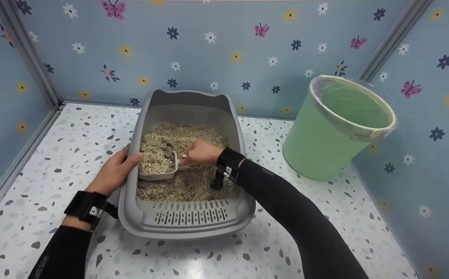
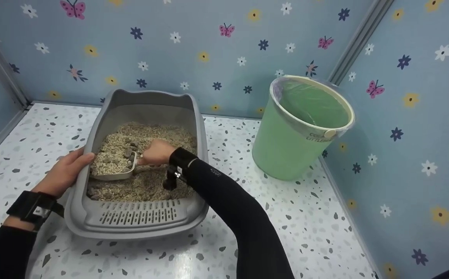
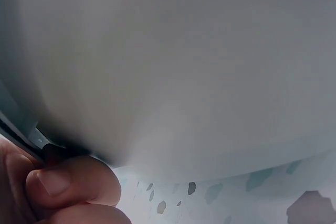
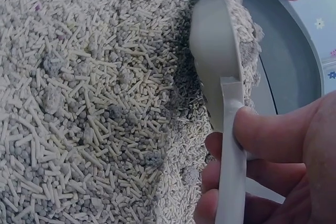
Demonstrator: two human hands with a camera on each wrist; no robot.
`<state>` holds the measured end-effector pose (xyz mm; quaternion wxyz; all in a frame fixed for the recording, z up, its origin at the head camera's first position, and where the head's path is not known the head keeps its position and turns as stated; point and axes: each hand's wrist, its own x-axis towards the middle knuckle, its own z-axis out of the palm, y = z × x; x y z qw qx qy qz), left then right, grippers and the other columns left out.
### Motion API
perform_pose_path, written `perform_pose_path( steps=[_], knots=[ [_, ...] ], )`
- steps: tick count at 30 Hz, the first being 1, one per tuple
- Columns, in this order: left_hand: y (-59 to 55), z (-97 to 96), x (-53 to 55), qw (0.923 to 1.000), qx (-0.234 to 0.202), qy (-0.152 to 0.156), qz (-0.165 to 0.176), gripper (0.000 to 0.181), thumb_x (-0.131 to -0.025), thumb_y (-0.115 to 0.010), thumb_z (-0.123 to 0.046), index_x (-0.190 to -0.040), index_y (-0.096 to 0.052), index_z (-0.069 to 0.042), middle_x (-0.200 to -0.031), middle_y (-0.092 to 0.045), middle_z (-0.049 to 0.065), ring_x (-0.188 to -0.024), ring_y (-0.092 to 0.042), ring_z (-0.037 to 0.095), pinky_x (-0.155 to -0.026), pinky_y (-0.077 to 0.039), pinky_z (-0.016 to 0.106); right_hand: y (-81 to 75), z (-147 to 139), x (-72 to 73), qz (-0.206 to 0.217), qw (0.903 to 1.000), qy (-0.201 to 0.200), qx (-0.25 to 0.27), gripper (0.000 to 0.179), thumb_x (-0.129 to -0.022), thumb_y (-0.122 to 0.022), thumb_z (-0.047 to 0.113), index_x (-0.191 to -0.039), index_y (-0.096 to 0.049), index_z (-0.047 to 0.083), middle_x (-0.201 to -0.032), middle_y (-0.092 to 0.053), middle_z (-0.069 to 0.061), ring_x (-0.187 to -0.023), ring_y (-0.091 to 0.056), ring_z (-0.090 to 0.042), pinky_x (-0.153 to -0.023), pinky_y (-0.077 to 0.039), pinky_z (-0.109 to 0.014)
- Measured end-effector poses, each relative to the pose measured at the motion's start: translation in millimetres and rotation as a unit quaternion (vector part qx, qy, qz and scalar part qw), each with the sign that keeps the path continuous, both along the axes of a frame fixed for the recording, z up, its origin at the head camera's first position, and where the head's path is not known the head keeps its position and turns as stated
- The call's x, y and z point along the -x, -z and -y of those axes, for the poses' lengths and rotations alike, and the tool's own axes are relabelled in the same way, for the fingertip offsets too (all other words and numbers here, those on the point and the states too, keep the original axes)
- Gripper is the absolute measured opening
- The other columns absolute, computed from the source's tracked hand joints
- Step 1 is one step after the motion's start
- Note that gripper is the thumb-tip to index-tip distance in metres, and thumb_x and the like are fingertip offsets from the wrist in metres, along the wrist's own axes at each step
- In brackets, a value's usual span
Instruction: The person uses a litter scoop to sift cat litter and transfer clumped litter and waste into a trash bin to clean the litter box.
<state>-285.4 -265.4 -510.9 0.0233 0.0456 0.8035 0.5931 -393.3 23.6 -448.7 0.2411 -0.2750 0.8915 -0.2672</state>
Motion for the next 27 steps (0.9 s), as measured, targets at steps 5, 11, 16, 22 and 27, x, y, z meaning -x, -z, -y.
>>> perform_pose_path(
  steps=[5,11,16,22,27],
  knots=[
    [0.0,-0.6,-0.7,1.0000,-0.001,-0.001,-0.004,0.083,-0.116,-0.055,-0.055,-0.180,-0.019,-0.016,-0.158,-0.053,0.029,-0.120,-0.069,0.036,-0.090,-0.064,0.032,-1.3,-0.2,0.4,-0.002,1.0000,-0.007,0.000,0.060,-0.106,-0.078,0.030,-0.060,-0.040,0.023,-0.058,-0.033,0.010,-0.053,-0.030,-0.008,-0.057,-0.028,-0.024],
    [0.5,-1.1,-0.4,0.9999,0.007,-0.004,-0.007,0.082,-0.116,-0.055,-0.054,-0.180,-0.021,-0.015,-0.146,-0.059,0.029,-0.109,-0.070,0.030,-0.086,-0.066,0.036,-0.6,-1.3,2.6,-0.018,0.9994,-0.029,-0.013,0.060,-0.107,-0.077,0.032,-0.060,-0.041,0.022,-0.058,-0.033,0.010,-0.053,-0.030,-0.008,-0.059,-0.028,-0.024],
    [0.9,-0.4,0.3,0.9999,0.012,-0.009,-0.008,0.082,-0.115,-0.055,-0.055,-0.179,-0.022,-0.016,-0.144,-0.060,0.028,-0.106,-0.070,0.028,-0.085,-0.065,0.035,-1.7,-1.8,2.5,-0.025,0.9989,-0.040,-0.008,0.059,-0.107,-0.076,0.030,-0.061,-0.040,0.022,-0.059,-0.032,0.010,-0.053,-0.032,-0.008,-0.059,-0.029,-0.024],
    [1.1,-0.1,0.2,0.9999,0.008,-0.008,-0.007,0.082,-0.115,-0.055,-0.056,-0.179,-0.022,-0.016,-0.139,-0.060,0.026,-0.104,-0.070,0.026,-0.085,-0.065,0.035,-2.1,-2.6,2.6,-0.026,0.9986,-0.045,-0.006,0.057,-0.108,-0.075,0.029,-0.063,-0.041,0.022,-0.060,-0.034,0.009,-0.054,-0.034,-0.008,-0.060,-0.030,-0.024],
    [1.3,-0.8,0.1,0.9999,-0.003,-0.003,-0.014,0.081,-0.116,-0.055,-0.054,-0.179,-0.024,-0.015,-0.130,-0.059,0.024,-0.098,-0.070,0.025,-0.082,-0.066,0.037,-2.3,-3.0,3.1,-0.022,0.9986,-0.048,-0.004,0.056,-0.109,-0.074,0.027,-0.063,-0.041,0.022,-0.060,-0.035,0.008,-0.053,-0.032,-0.009,-0.058,-0.030,-0.024]
  ],
)
